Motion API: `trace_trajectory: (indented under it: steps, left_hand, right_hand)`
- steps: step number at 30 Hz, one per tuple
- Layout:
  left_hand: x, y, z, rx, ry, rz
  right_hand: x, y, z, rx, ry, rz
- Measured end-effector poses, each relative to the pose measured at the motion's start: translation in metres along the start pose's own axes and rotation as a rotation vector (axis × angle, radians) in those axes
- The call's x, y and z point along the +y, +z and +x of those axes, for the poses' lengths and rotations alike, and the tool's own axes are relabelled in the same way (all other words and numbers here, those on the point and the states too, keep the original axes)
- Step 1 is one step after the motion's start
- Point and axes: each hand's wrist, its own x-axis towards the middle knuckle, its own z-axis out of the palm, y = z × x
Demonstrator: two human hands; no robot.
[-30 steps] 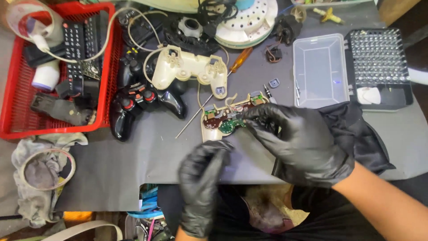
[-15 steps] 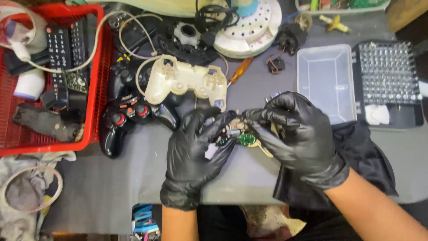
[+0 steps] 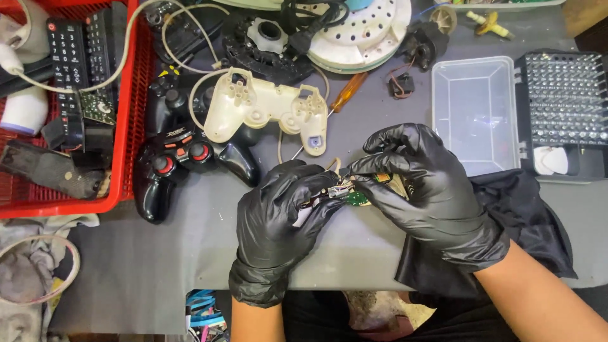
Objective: Reassembling the internal components of a game controller, specifically placing the circuit board and button membranes into the shell.
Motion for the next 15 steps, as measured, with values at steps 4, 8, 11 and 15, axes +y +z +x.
trace_trajectory:
  steps: [4, 8, 11, 15]
  left_hand:
    - [0.0024, -0.0012, 0.0026, 0.026, 0.022, 0.001]
    - [0.0022, 0.0002, 0.0015, 0.037, 0.035, 0.007]
    - [0.0039, 0.0017, 0.0008, 0.056, 0.026, 0.017]
    - [0.0008, 0.0022, -0.0024, 0.025, 0.008, -0.005]
  right_hand:
    - [-0.0022, -0.001, 0.0009, -0.007, 0.042, 0.052]
    - [-0.0038, -0.0014, 0.0013, -0.005, 0.002, -0.034]
    - [-0.005, -0.0015, 0.0018, 0.004, 0.021, 0.02]
    - [-0.0035, -0.0007, -0.0007, 0.005, 0.11, 0.111]
